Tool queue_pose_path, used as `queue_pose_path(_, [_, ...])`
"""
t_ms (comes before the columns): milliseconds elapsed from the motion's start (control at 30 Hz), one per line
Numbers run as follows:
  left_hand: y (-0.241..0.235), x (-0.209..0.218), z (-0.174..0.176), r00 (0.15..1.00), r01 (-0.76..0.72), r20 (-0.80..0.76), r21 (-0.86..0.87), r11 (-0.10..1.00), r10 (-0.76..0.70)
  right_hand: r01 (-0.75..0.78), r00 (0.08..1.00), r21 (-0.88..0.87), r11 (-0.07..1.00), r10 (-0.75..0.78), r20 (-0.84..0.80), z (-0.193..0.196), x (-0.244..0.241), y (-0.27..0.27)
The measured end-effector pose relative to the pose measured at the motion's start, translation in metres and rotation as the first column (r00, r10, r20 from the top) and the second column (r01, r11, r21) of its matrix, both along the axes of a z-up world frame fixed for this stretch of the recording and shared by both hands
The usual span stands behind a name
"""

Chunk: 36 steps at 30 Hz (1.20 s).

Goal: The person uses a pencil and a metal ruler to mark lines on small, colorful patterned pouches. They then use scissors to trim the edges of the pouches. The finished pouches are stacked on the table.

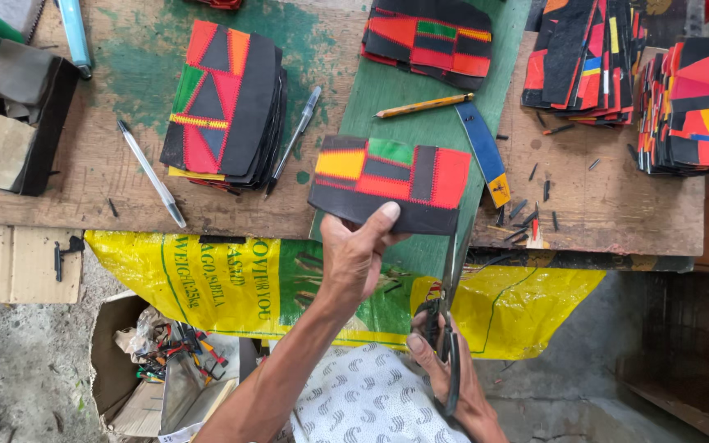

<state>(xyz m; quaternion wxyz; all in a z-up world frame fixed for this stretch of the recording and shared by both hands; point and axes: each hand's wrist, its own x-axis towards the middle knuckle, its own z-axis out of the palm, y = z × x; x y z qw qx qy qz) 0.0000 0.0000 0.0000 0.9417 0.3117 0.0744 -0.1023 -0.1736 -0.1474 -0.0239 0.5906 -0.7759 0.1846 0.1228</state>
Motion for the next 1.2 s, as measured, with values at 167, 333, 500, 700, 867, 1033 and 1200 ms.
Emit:
queue_pose_path(167, [-0.012,-0.013,0.003,0.999,-0.022,-0.04,-0.024,0.999,0.021,0.008,1.0,-0.025,1.0,-0.008,-0.005,0.014,0.017,0.014])
queue_pose_path(333, [-0.024,-0.031,0.007,1.0,-0.006,-0.016,0.013,1.0,0.006,-0.038,0.999,-0.086,0.996,0.038,-0.004,0.024,0.028,0.018])
queue_pose_path(500, [-0.032,-0.028,0.005,0.999,-0.031,-0.026,-0.005,1.0,0.031,-0.046,0.997,-0.091,0.995,0.052,0.059,0.026,0.033,0.018])
queue_pose_path(700, [-0.028,-0.025,0.001,0.997,-0.02,-0.071,-0.111,0.994,0.012,-0.017,0.999,-0.068,0.998,0.02,0.043,0.027,0.033,0.02])
queue_pose_path(867, [-0.03,-0.03,0.0,0.999,-0.035,-0.032,-0.091,0.995,0.032,-0.006,0.999,-0.124,0.992,0.01,0.03,0.027,0.037,0.021])
queue_pose_path(1033, [-0.033,-0.032,-0.003,1.0,-0.026,-0.015,-0.03,0.999,0.025,-0.009,0.999,-0.142,0.99,0.015,0.036,0.027,0.039,0.02])
queue_pose_path(1200, [-0.034,-0.037,-0.003,1.0,-0.012,-0.005,-0.041,0.999,0.011,0.062,0.998,-0.094,0.994,-0.061,0.012,0.019,0.036,0.018])
